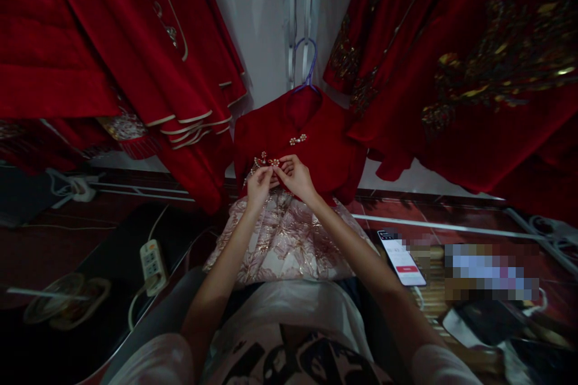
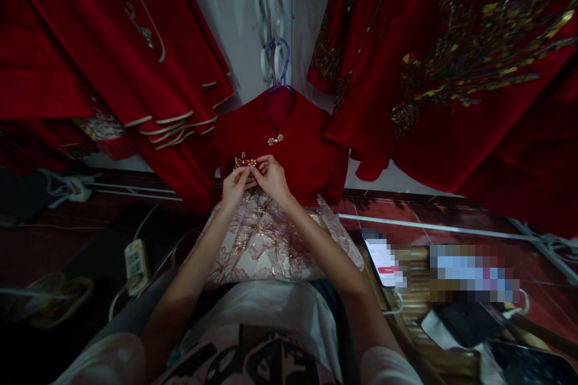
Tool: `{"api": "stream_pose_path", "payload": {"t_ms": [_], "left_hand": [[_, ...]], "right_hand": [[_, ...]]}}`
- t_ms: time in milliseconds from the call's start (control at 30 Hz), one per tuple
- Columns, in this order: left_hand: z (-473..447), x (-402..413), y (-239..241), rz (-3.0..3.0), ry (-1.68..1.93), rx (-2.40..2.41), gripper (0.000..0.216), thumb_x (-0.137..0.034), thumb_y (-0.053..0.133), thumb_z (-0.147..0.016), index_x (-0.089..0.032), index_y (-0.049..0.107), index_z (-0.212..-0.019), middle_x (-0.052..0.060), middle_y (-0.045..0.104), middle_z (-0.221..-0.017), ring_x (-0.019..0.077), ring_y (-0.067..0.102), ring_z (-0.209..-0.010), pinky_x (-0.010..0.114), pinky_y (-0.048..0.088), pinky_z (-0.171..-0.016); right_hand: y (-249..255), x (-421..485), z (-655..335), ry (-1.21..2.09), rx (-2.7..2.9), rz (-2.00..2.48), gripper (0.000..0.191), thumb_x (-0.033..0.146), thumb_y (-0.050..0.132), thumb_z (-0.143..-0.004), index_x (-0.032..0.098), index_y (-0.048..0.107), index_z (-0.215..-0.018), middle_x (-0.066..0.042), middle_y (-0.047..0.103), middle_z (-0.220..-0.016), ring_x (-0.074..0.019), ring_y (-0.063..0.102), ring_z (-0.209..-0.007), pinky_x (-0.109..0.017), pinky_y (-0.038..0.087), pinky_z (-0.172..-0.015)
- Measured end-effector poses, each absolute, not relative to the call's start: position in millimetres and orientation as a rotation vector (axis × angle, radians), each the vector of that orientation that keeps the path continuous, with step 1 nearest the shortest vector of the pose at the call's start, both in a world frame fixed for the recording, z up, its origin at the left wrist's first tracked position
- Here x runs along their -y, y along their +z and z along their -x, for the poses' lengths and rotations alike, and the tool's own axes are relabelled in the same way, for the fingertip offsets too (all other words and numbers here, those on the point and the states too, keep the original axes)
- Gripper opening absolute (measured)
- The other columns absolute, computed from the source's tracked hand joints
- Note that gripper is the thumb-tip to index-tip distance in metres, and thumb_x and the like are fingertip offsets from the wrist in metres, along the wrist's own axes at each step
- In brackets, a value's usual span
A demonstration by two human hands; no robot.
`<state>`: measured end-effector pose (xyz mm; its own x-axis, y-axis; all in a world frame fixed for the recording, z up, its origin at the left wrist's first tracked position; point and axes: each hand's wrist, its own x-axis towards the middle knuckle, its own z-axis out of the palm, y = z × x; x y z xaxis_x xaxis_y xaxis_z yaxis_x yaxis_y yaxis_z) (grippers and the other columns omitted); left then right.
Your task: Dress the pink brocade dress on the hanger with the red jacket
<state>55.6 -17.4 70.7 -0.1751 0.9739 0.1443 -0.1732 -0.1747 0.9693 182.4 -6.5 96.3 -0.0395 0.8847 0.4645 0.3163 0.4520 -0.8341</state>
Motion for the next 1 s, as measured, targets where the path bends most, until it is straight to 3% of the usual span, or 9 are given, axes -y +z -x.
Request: {"api": "stream_pose_path", "payload": {"t_ms": [233, 400, 500, 600, 767, 1000], "left_hand": [[-43.9, 8.5, 69.6, -1.605, 1.664, -1.42, 0.022, -0.04, 0.066, -0.076, -0.02, 0.066, -0.084, 0.004, 0.062, -0.087, 0.0142, 0.058, -0.082, 0.025, 0.051, -0.07], [-41.3, -8.5, 61.9, -1.427, 1.801, -1.393, 0.03, -0.024, 0.066, -0.071, -0.02, 0.053, -0.098, 0.006, 0.06, -0.103, 0.0122, 0.06, -0.085, 0.024, 0.051, -0.073], [-39.2, -18.9, 59.6, -1.34, 1.747, -1.309, 0.029, -0.016, 0.061, -0.069, -0.019, 0.051, -0.095, 0.004, 0.062, -0.092, 0.0114, 0.063, -0.08, 0.026, 0.052, -0.075], [-37.5, -24.2, 61.7, -1.28, 1.716, -1.249, 0.027, -0.016, 0.062, -0.066, -0.017, 0.053, -0.091, 0.003, 0.064, -0.084, 0.012, 0.064, -0.078, 0.028, 0.053, -0.078], [-39.1, -24.8, 68.1, -1.269, 1.696, -1.226, 0.022, -0.016, 0.064, -0.065, -0.015, 0.061, -0.087, 0.006, 0.069, -0.089, 0.0135, 0.066, -0.082, 0.032, 0.052, -0.087], [-41.2, -22.8, 73.2, -1.271, 1.677, -1.148, 0.025, -0.024, 0.071, -0.065, -0.013, 0.069, -0.088, 0.008, 0.073, -0.089, 0.0151, 0.068, -0.081, 0.034, 0.053, -0.087]], "right_hand": [[102.4, -0.6, -173.6, 0.724, 1.453, 1.027, 0.024, 0.04, 0.067, -0.076, 0.02, 0.056, -0.084, -0.002, 0.066, -0.079, -0.0131, 0.064, -0.07, -0.027, 0.055, -0.068], [100.6, -2.9, -178.4, 0.685, 1.483, 1.004, 0.02, 0.037, 0.067, -0.076, 0.02, 0.056, -0.079, -0.002, 0.067, -0.078, -0.014, 0.067, -0.07, -0.028, 0.056, -0.069], [99.8, -6.5, -184.3, 0.649, 1.548, 1.024, 0.017, 0.033, 0.068, -0.074, 0.02, 0.057, -0.075, -0.002, 0.067, -0.075, -0.0142, 0.066, -0.068, -0.028, 0.056, -0.067], [101.6, -13.5, -188.1, 0.687, 1.61, 1.042, 0.015, 0.027, 0.069, -0.07, 0.019, 0.057, -0.073, -0.001, 0.068, -0.073, -0.0143, 0.066, -0.067, -0.028, 0.055, -0.066], [106.6, -24.5, -185.1, 0.686, 1.635, 1.0, 0.015, 0.02, 0.069, -0.069, 0.019, 0.056, -0.077, 0.0, 0.066, -0.07, -0.0132, 0.066, -0.067, -0.027, 0.054, -0.067], [113.4, -26.9, -182.7, 0.63, 1.721, 1.081, 0.018, 0.015, 0.07, -0.069, 0.018, 0.055, -0.078, 0.001, 0.064, -0.069, -0.0121, 0.064, -0.065, -0.023, 0.051, -0.063]]}}
